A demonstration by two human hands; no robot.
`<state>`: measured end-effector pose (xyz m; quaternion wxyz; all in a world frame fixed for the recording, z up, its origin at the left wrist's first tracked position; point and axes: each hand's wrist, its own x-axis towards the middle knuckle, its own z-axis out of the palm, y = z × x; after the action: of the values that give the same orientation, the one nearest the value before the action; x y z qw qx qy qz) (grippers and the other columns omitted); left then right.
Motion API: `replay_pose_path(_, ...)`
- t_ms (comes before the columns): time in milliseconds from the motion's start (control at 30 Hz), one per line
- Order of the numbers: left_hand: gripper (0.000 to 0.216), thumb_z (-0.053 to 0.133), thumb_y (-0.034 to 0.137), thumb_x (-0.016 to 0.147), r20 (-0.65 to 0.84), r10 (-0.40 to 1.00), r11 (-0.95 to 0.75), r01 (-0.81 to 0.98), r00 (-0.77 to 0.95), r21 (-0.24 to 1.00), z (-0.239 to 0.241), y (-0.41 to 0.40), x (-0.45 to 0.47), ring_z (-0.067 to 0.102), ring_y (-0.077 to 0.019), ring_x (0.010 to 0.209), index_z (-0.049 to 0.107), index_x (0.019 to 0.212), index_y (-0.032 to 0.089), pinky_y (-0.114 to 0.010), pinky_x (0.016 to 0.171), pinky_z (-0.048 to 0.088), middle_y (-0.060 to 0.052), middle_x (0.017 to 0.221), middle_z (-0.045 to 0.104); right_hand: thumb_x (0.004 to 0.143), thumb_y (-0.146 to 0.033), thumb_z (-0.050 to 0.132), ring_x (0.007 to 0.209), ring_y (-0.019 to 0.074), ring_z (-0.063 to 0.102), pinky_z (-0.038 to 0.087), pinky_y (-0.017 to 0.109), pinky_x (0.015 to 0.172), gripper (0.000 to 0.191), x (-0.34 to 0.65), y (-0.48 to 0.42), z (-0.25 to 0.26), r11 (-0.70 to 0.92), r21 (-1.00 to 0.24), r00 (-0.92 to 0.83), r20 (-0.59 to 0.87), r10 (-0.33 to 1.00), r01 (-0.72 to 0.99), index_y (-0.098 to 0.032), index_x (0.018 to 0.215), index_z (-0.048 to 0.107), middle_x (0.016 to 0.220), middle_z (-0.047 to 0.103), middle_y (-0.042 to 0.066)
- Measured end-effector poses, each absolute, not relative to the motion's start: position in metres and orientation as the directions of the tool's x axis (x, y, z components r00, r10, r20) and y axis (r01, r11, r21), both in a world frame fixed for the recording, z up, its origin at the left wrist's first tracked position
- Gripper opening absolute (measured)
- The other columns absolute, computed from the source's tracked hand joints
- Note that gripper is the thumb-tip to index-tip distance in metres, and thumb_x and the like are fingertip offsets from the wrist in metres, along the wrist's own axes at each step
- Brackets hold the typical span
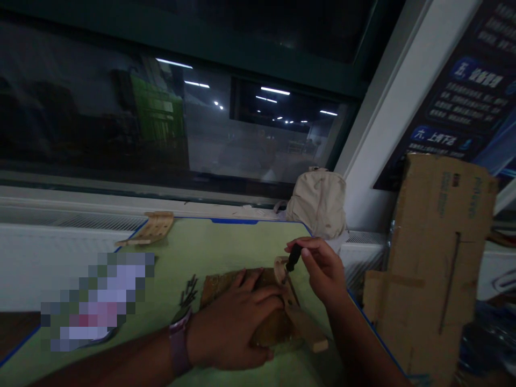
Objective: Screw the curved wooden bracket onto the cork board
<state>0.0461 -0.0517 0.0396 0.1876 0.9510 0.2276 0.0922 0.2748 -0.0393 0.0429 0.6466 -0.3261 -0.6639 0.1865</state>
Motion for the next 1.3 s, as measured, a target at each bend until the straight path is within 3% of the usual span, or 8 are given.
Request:
replay_pose_path(100, 0.076, 0.086, 0.044, 0.078, 0.069, 0.467, -0.825, 0.406, 0.881, 0.393, 0.042, -0.052, 0.047, 0.03, -0.0501, 0.153, 0.055, 0.145, 0.027, -0.073, 0.125, 0.023, -0.004, 0.163, 0.049, 0.102, -0.036, 0.066, 0.078, 0.0179, 0.076, 0.063, 0.032, 0.07, 0.011, 0.269, -0.04, 0.04, 0.73, -0.658, 0.052, 0.748, 0.661, 0.187, -0.028, 0.107, 0.072, 0.093, 0.077, 0.004)
replay_pose_path(300, 0.074, 0.085, 0.051, 0.08, 0.089, 0.465, -0.834, 0.402, 0.881, 0.378, 0.039, -0.052, 0.046, 0.033, -0.0488, 0.151, 0.057, 0.144, 0.026, -0.07, 0.126, 0.023, -0.004, 0.162, 0.051, 0.097, -0.024, 0.07, 0.08, 0.0172, 0.066, 0.055, 0.03, 0.068, 0.011, 0.272, -0.036, 0.039, 0.773, -0.42, -0.005, 0.877, 0.48, 0.476, -0.027, 0.108, 0.071, 0.089, 0.068, 0.003)
replay_pose_path(367, 0.074, 0.084, 0.051, 0.081, 0.092, 0.464, -0.831, 0.397, 0.881, 0.389, 0.038, -0.052, 0.046, 0.032, -0.0486, 0.152, 0.056, 0.144, 0.026, -0.069, 0.127, 0.022, -0.003, 0.163, 0.05, 0.098, -0.024, 0.066, 0.078, 0.0174, 0.064, 0.053, 0.03, 0.067, 0.004, 0.277, -0.034, 0.042, 0.731, -0.404, 0.02, 0.881, 0.472, 0.551, -0.025, 0.099, 0.069, 0.086, 0.065, 0.002)
replay_pose_path(533, 0.077, 0.087, 0.044, 0.079, 0.076, 0.473, -0.822, 0.409, 0.878, 0.397, 0.039, -0.052, 0.046, 0.03, -0.0496, 0.154, 0.054, 0.146, 0.028, -0.073, 0.126, 0.019, -0.001, 0.164, 0.048, 0.104, -0.024, 0.055, 0.075, 0.017, 0.063, 0.051, 0.03, 0.067, 0.028, 0.289, -0.033, 0.05, 0.63, -0.412, 0.117, 0.883, 0.455, 0.658, -0.024, 0.076, 0.055, 0.079, 0.064, 0.002)
replay_pose_path(733, 0.074, 0.085, 0.049, 0.081, 0.115, 0.465, -0.834, 0.391, 0.878, 0.39, 0.038, -0.053, 0.045, 0.032, -0.0497, 0.153, 0.055, 0.146, 0.028, -0.073, 0.125, 0.023, -0.001, 0.164, 0.049, 0.102, -0.021, 0.055, 0.095, 0.0224, 0.075, 0.06, 0.036, 0.081, 0.017, 0.281, -0.045, 0.048, 0.74, -0.222, -0.143, 0.907, 0.395, 0.634, -0.025, 0.113, 0.068, 0.1, 0.077, 0.008)
replay_pose_path(833, 0.075, 0.086, 0.047, 0.08, 0.095, 0.475, -0.83, 0.411, 0.875, 0.377, 0.038, -0.054, 0.046, 0.032, -0.0508, 0.152, 0.056, 0.145, 0.025, -0.073, 0.124, 0.025, -0.003, 0.163, 0.051, 0.104, -0.017, 0.05, 0.108, 0.0218, 0.076, 0.063, 0.038, 0.09, 0.03, 0.271, -0.049, 0.043, 0.828, -0.276, -0.219, 0.88, 0.422, 0.487, -0.027, 0.128, 0.065, 0.114, 0.078, 0.01)
replay_pose_path(1000, 0.074, 0.087, 0.048, 0.079, 0.111, 0.47, -0.837, 0.402, 0.876, 0.37, 0.038, -0.052, 0.047, 0.032, -0.0496, 0.152, 0.057, 0.143, 0.025, -0.072, 0.125, 0.025, -0.004, 0.161, 0.053, 0.104, -0.011, 0.052, 0.097, 0.0183, 0.079, 0.065, 0.036, 0.085, 0.029, 0.267, -0.047, 0.038, 0.824, -0.451, -0.153, 0.839, 0.522, 0.343, -0.03, 0.122, 0.067, 0.111, 0.077, 0.007)
replay_pose_path(1300, 0.074, 0.084, 0.05, 0.082, 0.136, 0.454, -0.847, 0.379, 0.88, 0.374, 0.033, -0.051, 0.045, 0.035, -0.049, 0.151, 0.055, 0.146, 0.028, -0.075, 0.123, 0.023, -0.002, 0.16, 0.053, 0.091, -0.02, 0.072, 0.063, 0.0132, 0.059, 0.05, 0.025, 0.057, 0.013, 0.281, -0.033, 0.044, 0.587, -0.362, 0.086, 0.892, 0.444, 0.724, -0.025, 0.095, 0.06, 0.078, 0.06, -0.003)
